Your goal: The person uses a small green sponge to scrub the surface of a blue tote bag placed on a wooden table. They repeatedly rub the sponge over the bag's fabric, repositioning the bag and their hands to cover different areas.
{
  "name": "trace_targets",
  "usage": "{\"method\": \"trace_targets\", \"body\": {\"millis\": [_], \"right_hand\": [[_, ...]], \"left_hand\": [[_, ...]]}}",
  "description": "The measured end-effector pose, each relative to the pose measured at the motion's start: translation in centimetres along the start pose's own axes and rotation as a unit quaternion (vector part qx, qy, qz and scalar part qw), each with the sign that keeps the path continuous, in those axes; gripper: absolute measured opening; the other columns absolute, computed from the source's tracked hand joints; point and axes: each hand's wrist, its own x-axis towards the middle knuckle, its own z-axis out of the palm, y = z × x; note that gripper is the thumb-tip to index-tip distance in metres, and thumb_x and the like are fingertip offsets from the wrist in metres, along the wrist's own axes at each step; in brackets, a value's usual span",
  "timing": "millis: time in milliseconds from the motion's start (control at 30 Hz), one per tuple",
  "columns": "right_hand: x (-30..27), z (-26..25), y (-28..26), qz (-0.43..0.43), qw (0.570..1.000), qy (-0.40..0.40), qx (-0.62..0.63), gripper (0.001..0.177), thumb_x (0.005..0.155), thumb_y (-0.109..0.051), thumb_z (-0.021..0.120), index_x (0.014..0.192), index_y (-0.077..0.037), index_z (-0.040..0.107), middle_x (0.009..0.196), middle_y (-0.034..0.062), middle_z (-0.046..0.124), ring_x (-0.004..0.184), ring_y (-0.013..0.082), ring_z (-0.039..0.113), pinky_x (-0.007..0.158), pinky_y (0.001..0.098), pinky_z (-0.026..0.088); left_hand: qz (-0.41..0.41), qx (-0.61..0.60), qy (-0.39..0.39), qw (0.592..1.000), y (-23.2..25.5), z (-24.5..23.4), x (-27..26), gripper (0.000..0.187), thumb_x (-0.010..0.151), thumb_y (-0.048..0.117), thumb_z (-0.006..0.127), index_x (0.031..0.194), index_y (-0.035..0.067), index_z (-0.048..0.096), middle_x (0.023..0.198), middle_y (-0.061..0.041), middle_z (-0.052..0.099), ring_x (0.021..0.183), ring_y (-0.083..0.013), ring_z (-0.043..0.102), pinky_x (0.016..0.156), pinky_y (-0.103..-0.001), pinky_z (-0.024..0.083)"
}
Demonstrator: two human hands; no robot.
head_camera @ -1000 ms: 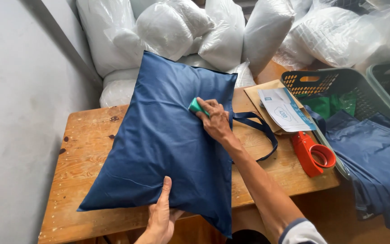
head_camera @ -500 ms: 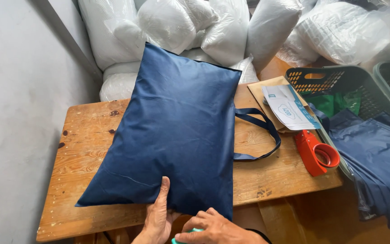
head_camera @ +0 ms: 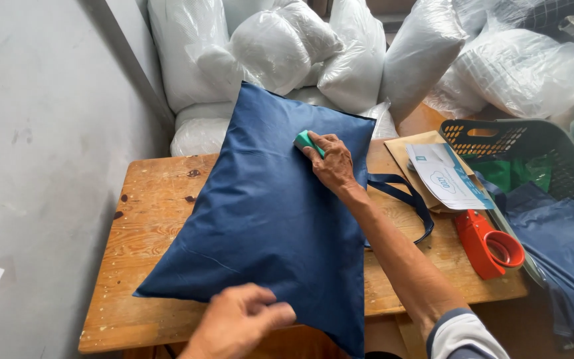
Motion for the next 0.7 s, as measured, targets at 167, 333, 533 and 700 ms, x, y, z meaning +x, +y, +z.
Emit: {"method": "trace_targets", "body": {"millis": [167, 333, 533, 700], "right_hand": [[-6.8, -1.3, -4.0, -0.144, 0.989, -0.004, -0.047, 0.043, 0.092, -0.030, 0.073, 0.134, -0.021, 0.069, 0.117, 0.0052, 0.066, 0.105, 0.0299, 0.061, 0.091, 0.0442, 0.047], [-18.8, -2.5, -8.0, -0.278, 0.958, -0.001, -0.068, 0.040, 0.089, -0.029, 0.074, 0.129, -0.025, 0.071, 0.113, 0.0023, 0.064, 0.097, 0.0278, 0.061, 0.078, 0.0407, 0.047], [-27.4, -2.9, -9.6, -0.436, 0.895, -0.085, -0.022, 0.038, 0.110, -0.033, 0.040, 0.127, -0.013, 0.067, 0.105, 0.0108, 0.060, 0.083, 0.0298, 0.059, 0.075, 0.0387, 0.044], [-23.2, -6.4, -13.0, -0.448, 0.876, -0.157, 0.088, 0.034, 0.103, -0.034, 0.057, 0.122, -0.009, 0.072, 0.106, 0.0157, 0.066, 0.082, 0.0354, 0.064, 0.068, 0.0421, 0.047]], "left_hand": [[0.209, 0.190, 0.307, 0.909, -4.8, -8.5, 6.9, 0.100, 0.070, 0.067, 0.082, 0.147, 0.015, 0.047, 0.142, -0.020, 0.052, 0.131, -0.0436, 0.048, 0.107, -0.058, 0.042], [0.059, 0.150, 0.064, 0.985, -3.9, -11.5, 8.1, 0.139, 0.065, 0.064, 0.091, 0.167, 0.021, 0.006, 0.160, -0.027, 0.038, 0.150, -0.0468, 0.034, 0.124, -0.062, 0.029], [0.037, 0.211, 0.017, 0.977, -2.6, -12.0, 8.0, 0.151, 0.060, 0.061, 0.099, 0.167, 0.018, 0.002, 0.159, -0.024, 0.042, 0.149, -0.0425, 0.039, 0.122, -0.059, 0.035], [0.035, 0.234, 0.009, 0.972, -2.2, -12.3, 7.4, 0.149, 0.063, 0.066, 0.096, 0.167, 0.015, 0.002, 0.159, -0.023, 0.044, 0.151, -0.0404, 0.037, 0.124, -0.056, 0.032]]}}
